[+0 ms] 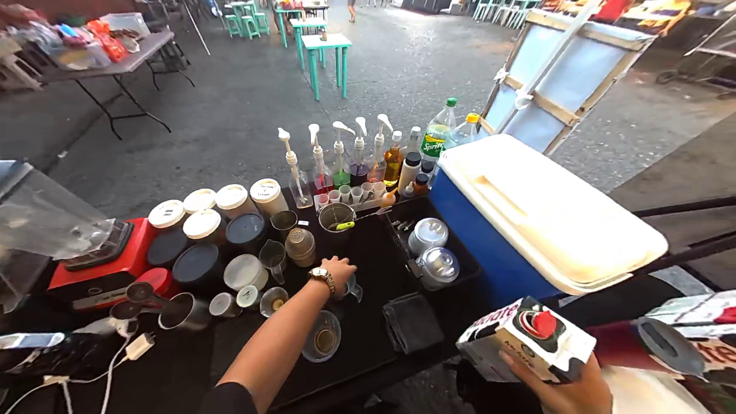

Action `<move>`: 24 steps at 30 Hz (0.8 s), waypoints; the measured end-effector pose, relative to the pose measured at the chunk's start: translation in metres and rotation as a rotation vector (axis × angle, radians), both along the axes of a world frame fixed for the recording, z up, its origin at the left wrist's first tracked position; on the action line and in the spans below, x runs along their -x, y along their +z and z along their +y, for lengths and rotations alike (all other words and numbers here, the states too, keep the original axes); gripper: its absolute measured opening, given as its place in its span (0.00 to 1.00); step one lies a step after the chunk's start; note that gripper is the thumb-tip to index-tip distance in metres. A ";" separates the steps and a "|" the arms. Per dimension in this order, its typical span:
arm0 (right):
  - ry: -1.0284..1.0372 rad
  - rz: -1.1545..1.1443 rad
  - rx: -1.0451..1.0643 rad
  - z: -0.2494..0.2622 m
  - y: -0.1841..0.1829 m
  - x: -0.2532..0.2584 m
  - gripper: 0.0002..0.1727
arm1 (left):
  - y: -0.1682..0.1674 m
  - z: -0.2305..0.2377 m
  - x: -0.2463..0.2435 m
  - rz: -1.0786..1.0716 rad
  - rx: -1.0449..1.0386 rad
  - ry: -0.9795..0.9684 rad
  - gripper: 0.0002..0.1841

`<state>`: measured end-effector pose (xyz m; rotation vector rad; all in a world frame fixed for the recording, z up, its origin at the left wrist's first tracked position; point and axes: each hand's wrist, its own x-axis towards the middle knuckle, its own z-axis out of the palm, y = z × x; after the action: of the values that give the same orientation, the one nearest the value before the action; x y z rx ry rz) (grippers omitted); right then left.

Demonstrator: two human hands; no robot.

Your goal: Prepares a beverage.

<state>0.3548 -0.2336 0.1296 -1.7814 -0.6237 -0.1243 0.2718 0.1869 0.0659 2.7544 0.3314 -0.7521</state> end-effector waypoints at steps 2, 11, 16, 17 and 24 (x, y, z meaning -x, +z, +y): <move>0.017 -0.009 0.060 -0.008 0.001 0.001 0.59 | 0.018 -0.029 -0.003 0.003 0.033 -0.022 0.42; 0.258 0.028 0.195 0.003 -0.004 -0.027 0.68 | -0.001 -0.129 0.018 0.002 0.157 0.116 0.36; 0.438 -0.064 0.227 0.028 -0.023 -0.030 0.69 | 0.087 -0.186 0.044 -0.643 0.487 0.394 0.28; 0.468 -0.062 0.237 0.033 -0.026 -0.027 0.69 | 0.096 -0.195 0.049 -0.691 0.577 0.436 0.28; 0.521 -0.081 0.492 0.065 -0.028 0.000 0.69 | 0.090 -0.251 0.083 -0.700 0.280 0.372 0.41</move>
<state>0.3550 -0.1690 0.1018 -2.0182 -1.2357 0.3425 0.1888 -0.0641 0.1555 2.3892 0.5097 0.2460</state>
